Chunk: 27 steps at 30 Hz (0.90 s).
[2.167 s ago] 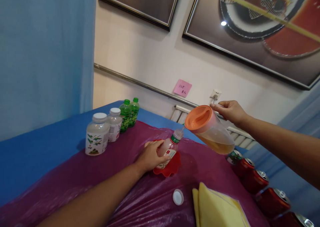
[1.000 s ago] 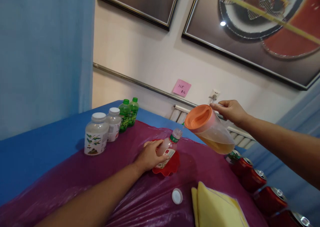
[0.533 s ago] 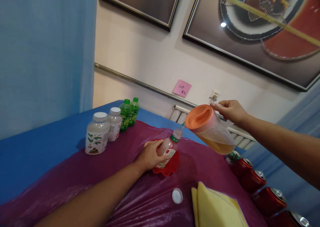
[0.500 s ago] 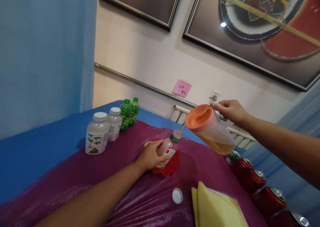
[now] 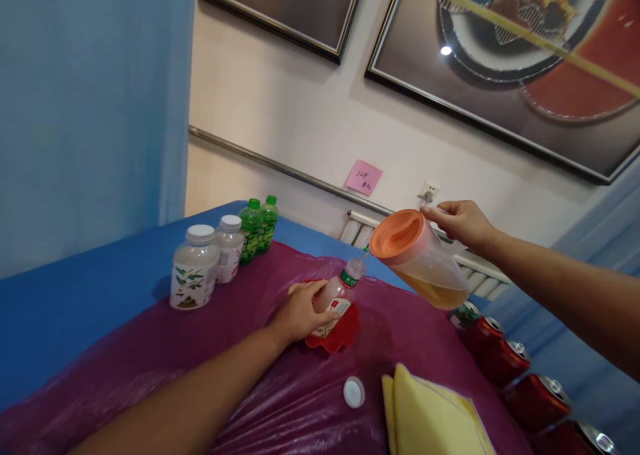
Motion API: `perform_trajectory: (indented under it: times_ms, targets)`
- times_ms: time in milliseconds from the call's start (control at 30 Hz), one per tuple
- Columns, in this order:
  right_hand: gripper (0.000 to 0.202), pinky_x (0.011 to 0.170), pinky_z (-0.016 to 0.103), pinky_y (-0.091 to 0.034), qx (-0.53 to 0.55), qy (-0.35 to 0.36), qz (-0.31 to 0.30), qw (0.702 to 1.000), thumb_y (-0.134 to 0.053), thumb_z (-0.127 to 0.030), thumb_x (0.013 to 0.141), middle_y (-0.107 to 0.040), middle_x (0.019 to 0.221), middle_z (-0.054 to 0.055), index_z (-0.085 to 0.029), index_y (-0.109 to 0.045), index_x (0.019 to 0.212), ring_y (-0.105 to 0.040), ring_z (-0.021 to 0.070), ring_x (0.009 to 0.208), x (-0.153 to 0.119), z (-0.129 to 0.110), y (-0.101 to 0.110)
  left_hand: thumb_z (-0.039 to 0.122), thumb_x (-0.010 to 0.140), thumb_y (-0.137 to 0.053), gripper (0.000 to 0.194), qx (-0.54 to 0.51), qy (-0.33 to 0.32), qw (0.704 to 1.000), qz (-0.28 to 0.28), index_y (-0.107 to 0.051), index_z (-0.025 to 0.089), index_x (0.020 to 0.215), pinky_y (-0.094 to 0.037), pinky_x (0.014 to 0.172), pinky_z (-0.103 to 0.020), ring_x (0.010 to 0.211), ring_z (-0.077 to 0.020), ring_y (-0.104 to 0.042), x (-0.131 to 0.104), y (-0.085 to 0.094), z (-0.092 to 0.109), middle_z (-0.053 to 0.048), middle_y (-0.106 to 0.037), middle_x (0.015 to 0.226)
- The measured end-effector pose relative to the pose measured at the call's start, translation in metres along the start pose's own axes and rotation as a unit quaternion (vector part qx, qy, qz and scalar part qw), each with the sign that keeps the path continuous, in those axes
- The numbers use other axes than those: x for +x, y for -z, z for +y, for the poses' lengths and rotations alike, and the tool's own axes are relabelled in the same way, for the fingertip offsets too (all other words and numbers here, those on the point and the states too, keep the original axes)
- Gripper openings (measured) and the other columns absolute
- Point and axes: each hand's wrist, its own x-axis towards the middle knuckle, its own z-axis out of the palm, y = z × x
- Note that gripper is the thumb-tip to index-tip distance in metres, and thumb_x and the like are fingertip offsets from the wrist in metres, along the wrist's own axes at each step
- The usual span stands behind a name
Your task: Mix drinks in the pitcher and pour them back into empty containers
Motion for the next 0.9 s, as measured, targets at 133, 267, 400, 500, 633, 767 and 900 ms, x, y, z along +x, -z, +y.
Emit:
perform_trajectory:
  times_ms: [133, 267, 400, 500, 633, 767, 900]
  targets:
    - [0.059, 0.043, 0.028, -0.023, 0.002, -0.003, 0.001, 1.000, -0.070, -0.070, 0.073, -0.035, 0.045, -0.004, -0.024, -0.039, 0.051, -0.034, 0.0102, 0.044, -0.001, -0.002, 0.001, 0.048, 0.068, -0.084, 0.071, 0.000, -0.001, 1.000, 0.003, -0.064, 0.022, 0.131, -0.041, 0.109, -0.046, 0.124, -0.0340, -0.062, 0.000, 0.000, 0.000, -0.010, -0.069, 0.134]
    - [0.060, 0.043, 0.028, -0.024, 0.014, 0.001, -0.001, 1.000, -0.070, -0.070, 0.073, -0.035, 0.046, -0.004, -0.024, -0.039, 0.049, -0.033, 0.0102, 0.044, -0.002, -0.005, 0.001, 0.049, 0.069, -0.083, 0.070, 0.003, 0.002, 1.000, -0.003, -0.064, 0.024, 0.131, -0.041, 0.109, -0.046, 0.124, -0.0338, -0.061, -0.001, 0.001, 0.002, -0.010, -0.069, 0.134]
    - [0.060, 0.043, 0.028, -0.025, 0.012, -0.001, 0.000, 1.000, -0.071, -0.071, 0.071, -0.035, 0.047, -0.004, -0.024, -0.040, 0.049, -0.034, 0.0105, 0.045, -0.003, -0.005, 0.002, 0.047, 0.069, -0.083, 0.070, 0.005, 0.004, 1.000, -0.007, -0.063, 0.021, 0.131, -0.040, 0.110, -0.046, 0.125, -0.0338, -0.061, 0.000, 0.001, 0.002, -0.011, -0.068, 0.135]
    - [0.061, 0.043, 0.028, -0.025, 0.009, 0.001, 0.001, 1.000, -0.070, -0.073, 0.071, -0.035, 0.046, -0.003, -0.024, -0.040, 0.049, -0.034, 0.0107, 0.045, -0.003, -0.006, 0.002, 0.048, 0.068, -0.084, 0.072, 0.003, 0.005, 1.000, -0.001, -0.063, 0.021, 0.131, -0.040, 0.110, -0.046, 0.124, -0.0338, -0.061, 0.000, 0.001, 0.000, -0.011, -0.068, 0.135]
    - [0.062, 0.042, 0.028, -0.025, -0.006, -0.006, 0.007, 1.000, -0.070, -0.074, 0.071, -0.037, 0.045, -0.003, -0.025, -0.039, 0.050, -0.035, 0.0107, 0.044, -0.005, -0.010, 0.003, 0.050, 0.067, -0.084, 0.072, 0.001, 0.001, 1.000, 0.003, -0.064, 0.023, 0.130, -0.040, 0.109, -0.046, 0.123, -0.0337, -0.062, 0.000, 0.000, 0.000, -0.010, -0.069, 0.134]
    - [0.062, 0.041, 0.028, -0.023, -0.014, -0.007, 0.010, 1.000, -0.069, -0.075, 0.071, -0.037, 0.045, -0.003, -0.024, -0.040, 0.049, -0.033, 0.0099, 0.043, -0.008, -0.016, 0.005, 0.049, 0.068, -0.083, 0.070, 0.002, 0.001, 1.000, -0.003, -0.064, 0.022, 0.130, -0.041, 0.109, -0.046, 0.124, -0.0340, -0.061, 0.000, 0.000, 0.000, -0.010, -0.069, 0.134]
    - [0.062, 0.040, 0.028, -0.023, -0.012, -0.010, 0.009, 1.000, -0.070, -0.074, 0.071, -0.037, 0.043, -0.003, -0.024, -0.041, 0.048, -0.032, 0.0097, 0.042, -0.009, -0.017, 0.005, 0.048, 0.069, -0.083, 0.069, 0.004, 0.004, 1.000, -0.001, -0.065, 0.023, 0.130, -0.041, 0.108, -0.046, 0.124, -0.0343, -0.061, -0.001, 0.001, 0.001, -0.010, -0.069, 0.134]
